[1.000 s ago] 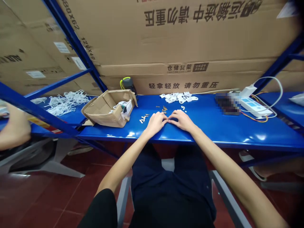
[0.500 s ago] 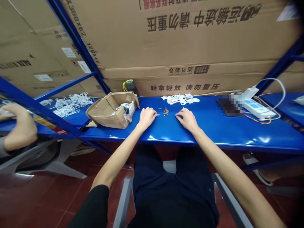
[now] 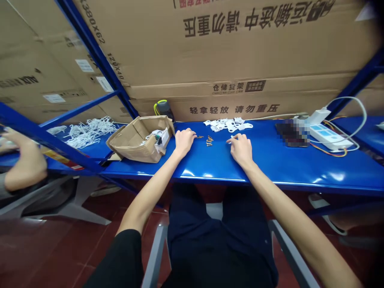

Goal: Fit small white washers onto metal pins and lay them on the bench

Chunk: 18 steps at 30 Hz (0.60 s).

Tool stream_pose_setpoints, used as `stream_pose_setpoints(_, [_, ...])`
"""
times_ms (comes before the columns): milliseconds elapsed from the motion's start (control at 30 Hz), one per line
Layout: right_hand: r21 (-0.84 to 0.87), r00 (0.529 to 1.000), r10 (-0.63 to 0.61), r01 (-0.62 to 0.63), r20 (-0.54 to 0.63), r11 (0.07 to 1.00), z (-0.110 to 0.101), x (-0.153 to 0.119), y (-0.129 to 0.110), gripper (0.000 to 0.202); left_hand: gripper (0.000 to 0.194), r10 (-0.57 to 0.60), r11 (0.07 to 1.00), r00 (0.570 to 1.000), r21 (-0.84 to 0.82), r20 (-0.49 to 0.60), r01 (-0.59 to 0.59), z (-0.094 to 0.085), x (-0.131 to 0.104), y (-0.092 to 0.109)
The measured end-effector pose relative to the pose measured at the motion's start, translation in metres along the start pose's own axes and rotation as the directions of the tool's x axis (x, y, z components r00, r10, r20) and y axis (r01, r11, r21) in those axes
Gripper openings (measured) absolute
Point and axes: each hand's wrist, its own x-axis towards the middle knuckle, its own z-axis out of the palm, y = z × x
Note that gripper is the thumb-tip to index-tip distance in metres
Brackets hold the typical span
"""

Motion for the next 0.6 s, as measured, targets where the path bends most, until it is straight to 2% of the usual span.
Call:
stream_pose_setpoints(133, [0.009,1.000,-0.016,0.016,-0.019,1.000,0.000,-0.001,-0.002,0.039,0.029,-0.055,0.992,0.997,-0.115,-0.057,0.048,-0.017,-0.015,-0.026])
stream_pose_setpoints(233, [0.026,1.000,-0.030,0.030,-0.002,0.999,-0.001,0.000,-0.005,0.038,0.025,-0.055,0.981,0.998,-0.184,0.019,0.057,-0.030,-0.034,-0.043])
stream_pose_setpoints(300, [0.035,0.999,-0.037,0.036,0.007,0.999,-0.001,0.000,-0.007,0.038,0.025,-0.052,0.984,0.996,-0.164,0.065,0.062,-0.035,-0.046,-0.047])
stream_pose_setpoints(433, [0.033,0.999,-0.038,0.037,0.014,0.999,-0.002,0.000,-0.008,0.037,0.029,-0.039,0.997,0.996,-0.062,0.077,0.044,-0.035,-0.057,-0.040])
stream_pose_setpoints(600, [0.030,0.999,-0.045,0.044,0.020,0.999,-0.001,0.000,-0.005,0.036,0.022,-0.074,0.997,0.985,0.016,0.155,0.072,-0.029,-0.045,-0.023])
